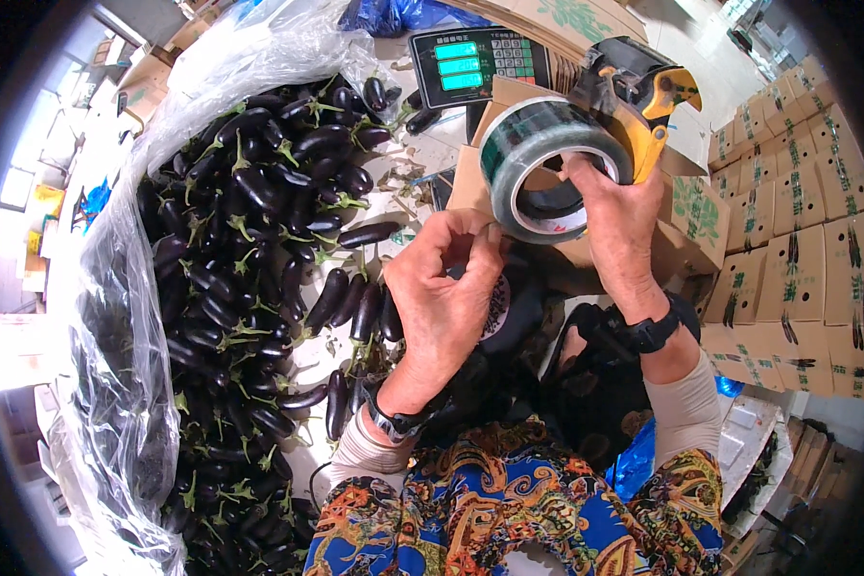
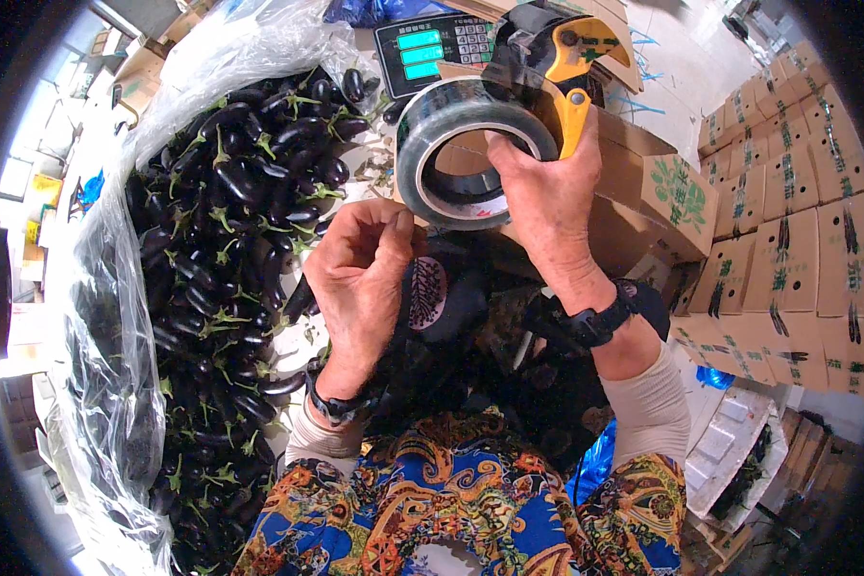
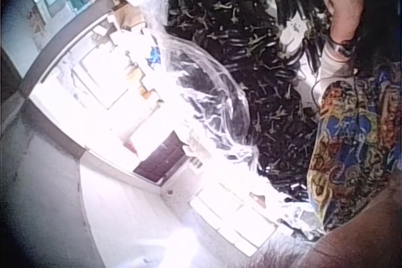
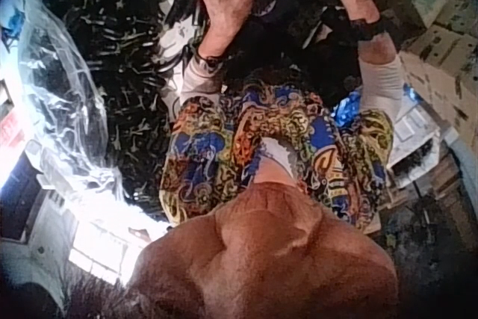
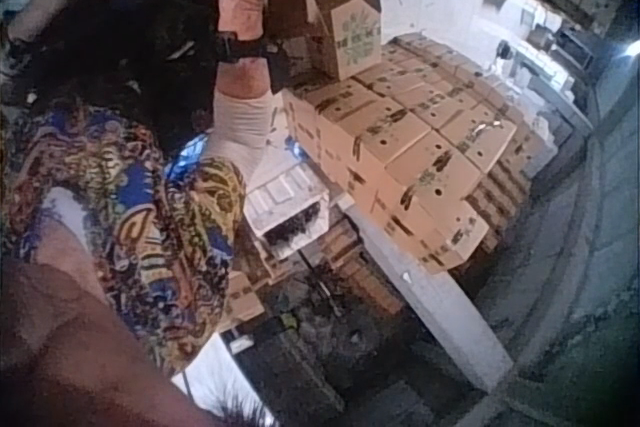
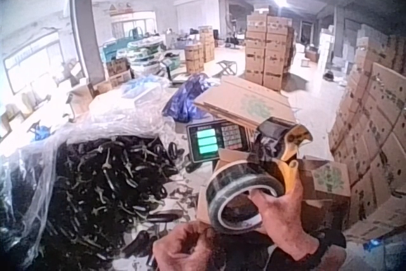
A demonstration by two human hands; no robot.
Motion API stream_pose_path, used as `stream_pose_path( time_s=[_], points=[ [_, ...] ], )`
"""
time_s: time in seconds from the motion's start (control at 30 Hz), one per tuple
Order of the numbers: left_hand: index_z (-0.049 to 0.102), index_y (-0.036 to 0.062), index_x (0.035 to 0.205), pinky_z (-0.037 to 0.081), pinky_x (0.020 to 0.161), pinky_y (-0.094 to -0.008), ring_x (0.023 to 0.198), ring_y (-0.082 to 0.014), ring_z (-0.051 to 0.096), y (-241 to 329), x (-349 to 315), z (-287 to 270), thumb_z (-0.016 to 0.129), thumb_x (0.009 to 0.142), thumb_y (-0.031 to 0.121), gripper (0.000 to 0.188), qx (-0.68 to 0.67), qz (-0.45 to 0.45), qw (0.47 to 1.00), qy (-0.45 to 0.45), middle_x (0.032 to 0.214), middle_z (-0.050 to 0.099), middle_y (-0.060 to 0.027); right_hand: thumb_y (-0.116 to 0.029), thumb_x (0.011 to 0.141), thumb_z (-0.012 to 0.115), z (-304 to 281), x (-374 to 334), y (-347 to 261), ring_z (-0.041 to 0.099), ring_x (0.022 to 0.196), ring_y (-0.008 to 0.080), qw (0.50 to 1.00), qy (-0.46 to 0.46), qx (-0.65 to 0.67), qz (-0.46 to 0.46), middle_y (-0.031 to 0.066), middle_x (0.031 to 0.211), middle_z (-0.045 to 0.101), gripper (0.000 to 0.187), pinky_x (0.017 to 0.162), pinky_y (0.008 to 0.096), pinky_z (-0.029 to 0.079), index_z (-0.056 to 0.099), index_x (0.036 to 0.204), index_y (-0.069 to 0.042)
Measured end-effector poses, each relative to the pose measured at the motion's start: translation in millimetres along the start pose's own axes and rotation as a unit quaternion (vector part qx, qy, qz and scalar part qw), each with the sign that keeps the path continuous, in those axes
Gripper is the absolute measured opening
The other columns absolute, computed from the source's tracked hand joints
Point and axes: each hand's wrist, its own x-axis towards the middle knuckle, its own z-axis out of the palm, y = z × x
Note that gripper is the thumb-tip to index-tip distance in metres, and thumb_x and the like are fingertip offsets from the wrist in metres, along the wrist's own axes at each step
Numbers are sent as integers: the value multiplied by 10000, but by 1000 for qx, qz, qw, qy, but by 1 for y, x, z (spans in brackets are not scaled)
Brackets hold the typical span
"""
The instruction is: Assemble and tape a cardboard box for packaging produce.
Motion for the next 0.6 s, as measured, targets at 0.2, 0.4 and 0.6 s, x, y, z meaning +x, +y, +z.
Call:
stream_pose_path(
  time_s=[0.2,0.4,0.6],
  points=[
    [568,-1,782,444,556,-193,581,-25,529,-2,3,1,605,780,-33,49,64,43,997,24,617,577,13,5,715,690,3,-2,-3,599,879,143,999,1,-48,-24,71,1000,603,468,810,275,490,476,1130,-15],
    [556,-5,781,437,551,-200,577,-31,517,-12,15,-16,590,745,-41,61,145,57,983,95,632,574,-5,8,713,679,6,-2,-3,602,862,130,1000,-4,-20,-8,59,990,607,441,797,272,496,484,1108,-21],
    [531,-12,1043,465,819,-296,924,-143,550,-3,19,-17,668,806,90,292,-109,-40,993,-14,1004,551,-77,18,757,647,-4,7,-6,607,667,106,995,-19,89,41,41,792,634,231,622,238,509,569,974,29]
  ],
)
